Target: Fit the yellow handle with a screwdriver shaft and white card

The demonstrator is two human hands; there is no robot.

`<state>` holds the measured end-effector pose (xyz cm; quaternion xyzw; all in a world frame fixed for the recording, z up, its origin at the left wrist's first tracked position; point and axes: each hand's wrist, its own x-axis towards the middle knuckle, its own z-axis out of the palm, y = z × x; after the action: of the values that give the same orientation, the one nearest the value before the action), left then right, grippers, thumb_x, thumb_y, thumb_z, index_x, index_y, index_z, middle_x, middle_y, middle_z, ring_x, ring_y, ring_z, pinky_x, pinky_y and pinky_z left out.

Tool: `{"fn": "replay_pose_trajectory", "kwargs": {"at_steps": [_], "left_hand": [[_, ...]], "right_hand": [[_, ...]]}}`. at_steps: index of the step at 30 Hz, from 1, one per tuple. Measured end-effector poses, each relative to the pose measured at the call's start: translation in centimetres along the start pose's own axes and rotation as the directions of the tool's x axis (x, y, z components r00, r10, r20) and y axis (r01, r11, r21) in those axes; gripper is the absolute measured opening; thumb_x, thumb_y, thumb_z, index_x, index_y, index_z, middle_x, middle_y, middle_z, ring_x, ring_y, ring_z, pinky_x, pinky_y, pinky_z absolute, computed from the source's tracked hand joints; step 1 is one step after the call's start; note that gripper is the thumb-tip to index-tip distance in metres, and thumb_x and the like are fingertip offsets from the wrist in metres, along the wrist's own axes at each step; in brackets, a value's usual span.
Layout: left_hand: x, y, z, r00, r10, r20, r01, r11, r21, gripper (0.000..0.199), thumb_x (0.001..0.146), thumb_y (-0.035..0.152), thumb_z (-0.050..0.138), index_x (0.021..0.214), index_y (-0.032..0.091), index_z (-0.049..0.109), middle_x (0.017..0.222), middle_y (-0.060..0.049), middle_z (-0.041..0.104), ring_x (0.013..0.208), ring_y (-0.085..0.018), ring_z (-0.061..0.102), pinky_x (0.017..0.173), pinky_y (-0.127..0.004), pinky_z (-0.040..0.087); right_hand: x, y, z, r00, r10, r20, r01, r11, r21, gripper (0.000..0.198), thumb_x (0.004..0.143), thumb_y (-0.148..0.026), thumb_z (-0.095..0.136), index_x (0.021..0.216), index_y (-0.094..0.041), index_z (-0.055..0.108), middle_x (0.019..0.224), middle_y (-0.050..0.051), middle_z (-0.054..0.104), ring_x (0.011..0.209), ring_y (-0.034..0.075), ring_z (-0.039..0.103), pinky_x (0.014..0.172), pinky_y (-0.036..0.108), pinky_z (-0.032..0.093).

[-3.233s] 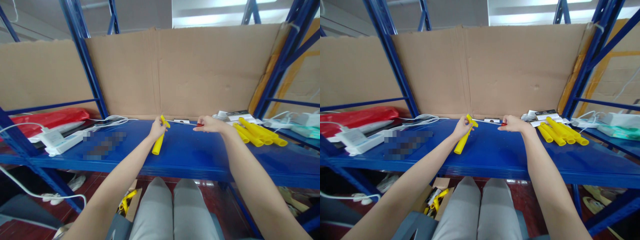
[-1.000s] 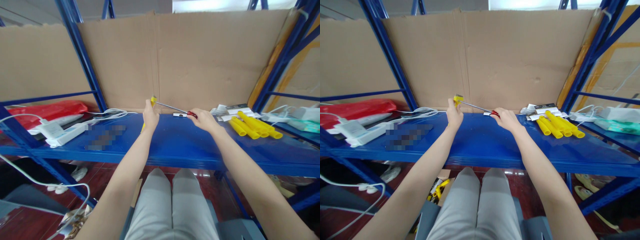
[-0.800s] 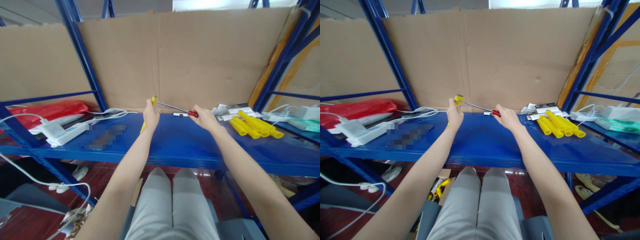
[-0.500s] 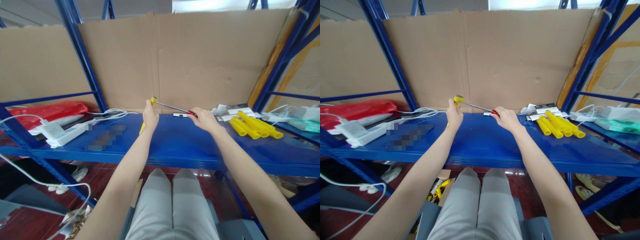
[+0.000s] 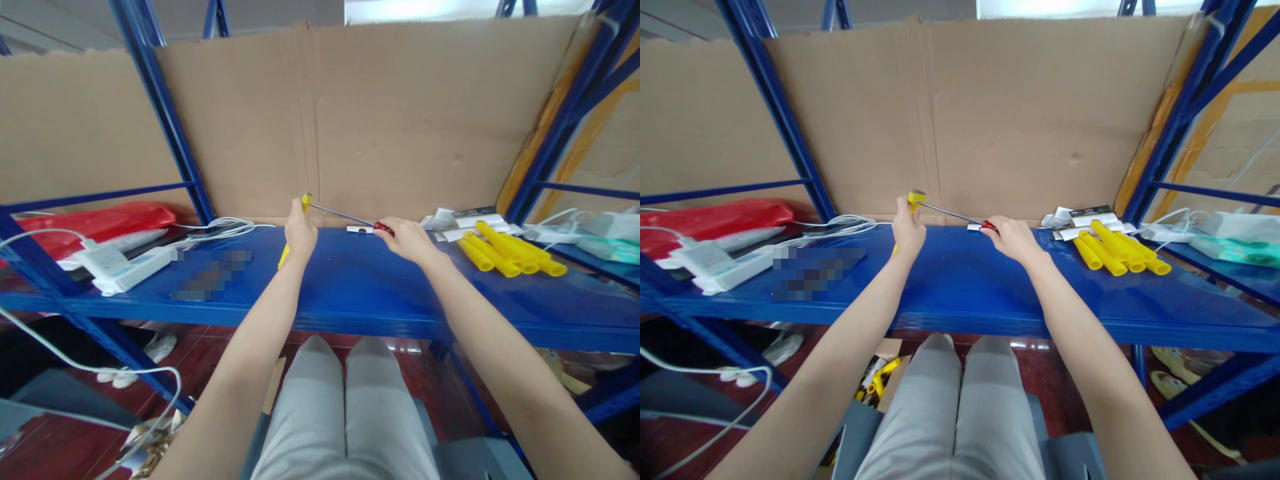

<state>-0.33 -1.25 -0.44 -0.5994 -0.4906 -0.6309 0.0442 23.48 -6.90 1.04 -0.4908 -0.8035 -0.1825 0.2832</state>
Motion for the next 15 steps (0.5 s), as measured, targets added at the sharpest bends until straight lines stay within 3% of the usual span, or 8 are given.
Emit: {"fn": "replay_pose_trajectory", "kwargs": {"at_steps": [7, 11, 15], "left_hand": [[-0.14, 0.23, -0.11, 1.000, 0.007, 0.003, -0.007, 0.999, 0.038, 0.021, 0.091, 0.023, 0.047, 0.111, 0.020, 0.052, 0.101, -0.011, 0.067, 0.103, -0.026, 0.066, 0.086, -0.035, 0.050], [-0.25, 0.48, -0.25, 1.000, -0.005, 0.006, 0.005, 0.998, 0.065, 0.022, 0.090, 0.019, 0.044, 0.110, 0.020, 0.052, 0.100, -0.010, 0.068, 0.103, -0.026, 0.066, 0.086, -0.036, 0.050], [-0.22, 0.37, -0.20, 1.000, 0.005, -0.002, -0.005, 1.000, 0.025, 0.020, 0.092, 0.025, 0.042, 0.110, 0.022, 0.051, 0.101, -0.010, 0.067, 0.104, -0.026, 0.065, 0.086, -0.036, 0.051]], "right_hand": [[-0.05, 0.50, 0.23, 0.997, 0.007, -0.073, -0.007, 1.000, -0.001, 0.025, 0.089, -0.038, 0.050, 0.102, -0.020, 0.060, 0.087, 0.010, 0.070, 0.077, 0.025, 0.064, 0.060, 0.029, 0.037], [-0.10, 0.36, 0.08, 0.998, -0.010, -0.056, 0.009, 1.000, -0.021, 0.026, 0.092, -0.040, 0.046, 0.096, -0.021, 0.063, 0.093, 0.010, 0.072, 0.082, 0.025, 0.065, 0.062, 0.029, 0.037], [-0.03, 0.25, 0.14, 0.999, -0.009, -0.037, 0.009, 1.000, 0.017, 0.030, 0.095, -0.039, 0.040, 0.098, -0.020, 0.064, 0.098, 0.011, 0.072, 0.086, 0.025, 0.066, 0.066, 0.031, 0.040]]}}
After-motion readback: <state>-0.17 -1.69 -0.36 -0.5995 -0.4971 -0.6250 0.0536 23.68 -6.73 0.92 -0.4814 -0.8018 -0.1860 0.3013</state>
